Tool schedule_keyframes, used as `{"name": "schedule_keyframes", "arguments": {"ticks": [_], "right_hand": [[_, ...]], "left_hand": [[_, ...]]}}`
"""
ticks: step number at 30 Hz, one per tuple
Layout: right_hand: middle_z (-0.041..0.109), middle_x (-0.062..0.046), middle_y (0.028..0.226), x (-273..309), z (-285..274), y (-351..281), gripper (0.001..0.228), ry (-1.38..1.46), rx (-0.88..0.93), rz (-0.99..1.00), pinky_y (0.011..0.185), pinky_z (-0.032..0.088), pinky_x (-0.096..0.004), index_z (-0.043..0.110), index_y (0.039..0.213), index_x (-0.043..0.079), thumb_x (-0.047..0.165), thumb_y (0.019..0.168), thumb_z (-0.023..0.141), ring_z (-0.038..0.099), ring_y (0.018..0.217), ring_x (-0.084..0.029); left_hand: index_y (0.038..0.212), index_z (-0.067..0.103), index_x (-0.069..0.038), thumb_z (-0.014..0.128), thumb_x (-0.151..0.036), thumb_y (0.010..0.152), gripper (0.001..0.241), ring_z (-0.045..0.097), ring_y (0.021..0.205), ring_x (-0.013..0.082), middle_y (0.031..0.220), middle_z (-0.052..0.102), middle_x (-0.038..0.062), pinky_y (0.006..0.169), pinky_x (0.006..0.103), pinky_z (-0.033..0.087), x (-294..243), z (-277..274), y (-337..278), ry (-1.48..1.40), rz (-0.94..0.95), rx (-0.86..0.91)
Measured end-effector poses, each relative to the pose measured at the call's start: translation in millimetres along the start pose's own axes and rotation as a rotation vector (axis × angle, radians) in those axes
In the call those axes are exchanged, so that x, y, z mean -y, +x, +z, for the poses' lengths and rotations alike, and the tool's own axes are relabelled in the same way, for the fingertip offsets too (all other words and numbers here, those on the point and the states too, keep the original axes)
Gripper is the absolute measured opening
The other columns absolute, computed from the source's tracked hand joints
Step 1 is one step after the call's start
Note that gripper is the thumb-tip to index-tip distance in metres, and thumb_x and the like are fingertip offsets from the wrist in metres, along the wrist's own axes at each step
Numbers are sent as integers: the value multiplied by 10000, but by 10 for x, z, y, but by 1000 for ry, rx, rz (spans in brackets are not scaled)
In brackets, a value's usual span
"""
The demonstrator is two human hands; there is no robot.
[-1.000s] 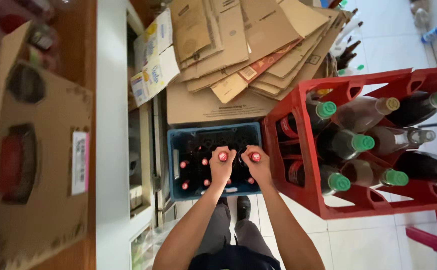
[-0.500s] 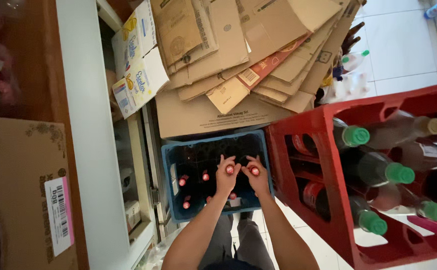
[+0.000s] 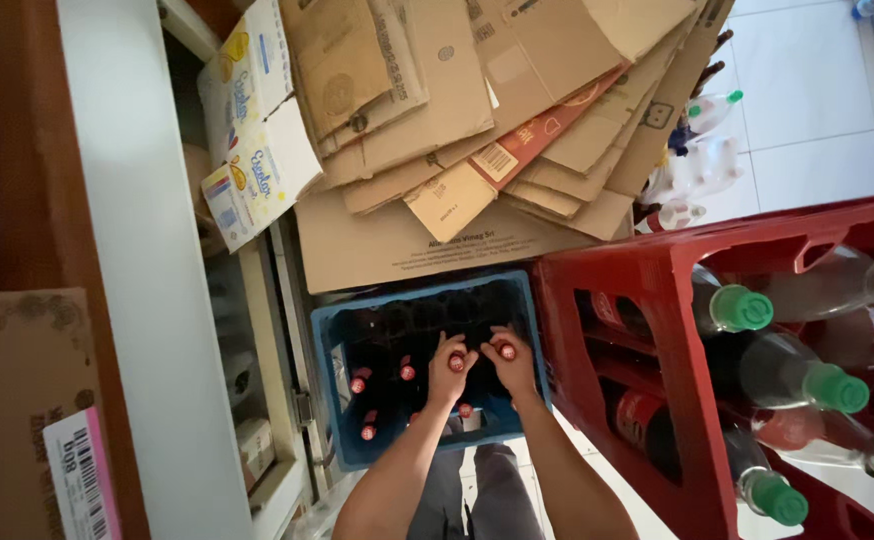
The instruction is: The person moves beer bottles from a wooden counter into a blue plastic crate by hand. They then pick up an empty grey plastic crate and place it on the floor, continuing to fill it with more beer bottles from the counter.
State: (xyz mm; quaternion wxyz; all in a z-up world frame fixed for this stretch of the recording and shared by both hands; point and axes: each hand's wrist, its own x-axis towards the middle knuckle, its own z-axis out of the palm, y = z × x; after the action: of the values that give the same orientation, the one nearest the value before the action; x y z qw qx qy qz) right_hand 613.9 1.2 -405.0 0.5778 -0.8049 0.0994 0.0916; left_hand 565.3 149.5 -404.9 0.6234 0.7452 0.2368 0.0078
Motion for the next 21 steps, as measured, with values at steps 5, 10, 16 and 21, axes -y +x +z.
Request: {"name": "schedule_keyframes", "arguments": {"ticks": [5, 10, 16, 21], "right_hand": [[809, -122, 1327, -377, 44, 81, 259, -38, 32, 1, 1112, 533, -500, 785, 959, 147, 147, 802, 991, 754, 1199, -327], [782, -198, 1338, -337, 42, 61, 260, -67, 46, 39, 1167, 496, -543, 784, 991, 119, 120, 819, 978, 700, 1297, -407], [662, -218, 1540, -106, -46, -5, 393, -89, 76, 199, 1267, 430, -521, 812, 1159, 172, 176, 805, 982, 585, 1460, -394], [601, -198, 1619, 357, -170, -87, 525, -128, 109, 289, 1283, 418, -526, 767, 1281, 163, 211, 799, 968, 534, 1511, -403]], "left_hand": [[958, 732, -146, 965, -270, 871, 277, 480, 1506, 491, 1329, 787, 144, 1225, 636, 389, 146, 49, 44, 49, 33, -2], [949, 741, -152, 969, -253, 849, 269, 469, 1481, 563, 1340, 777, 169, 1195, 678, 413, 130, 20, 28, 70, 52, 47], [1053, 783, -227, 976, -247, 809, 312, 479, 1497, 516, 1452, 725, 152, 1219, 619, 425, 120, -56, -7, 103, 11, -5], [1386, 719, -231, 984, -227, 729, 708, 474, 1500, 533, 1524, 639, 228, 1253, 620, 408, 57, -53, -15, 139, -97, -17]]}}
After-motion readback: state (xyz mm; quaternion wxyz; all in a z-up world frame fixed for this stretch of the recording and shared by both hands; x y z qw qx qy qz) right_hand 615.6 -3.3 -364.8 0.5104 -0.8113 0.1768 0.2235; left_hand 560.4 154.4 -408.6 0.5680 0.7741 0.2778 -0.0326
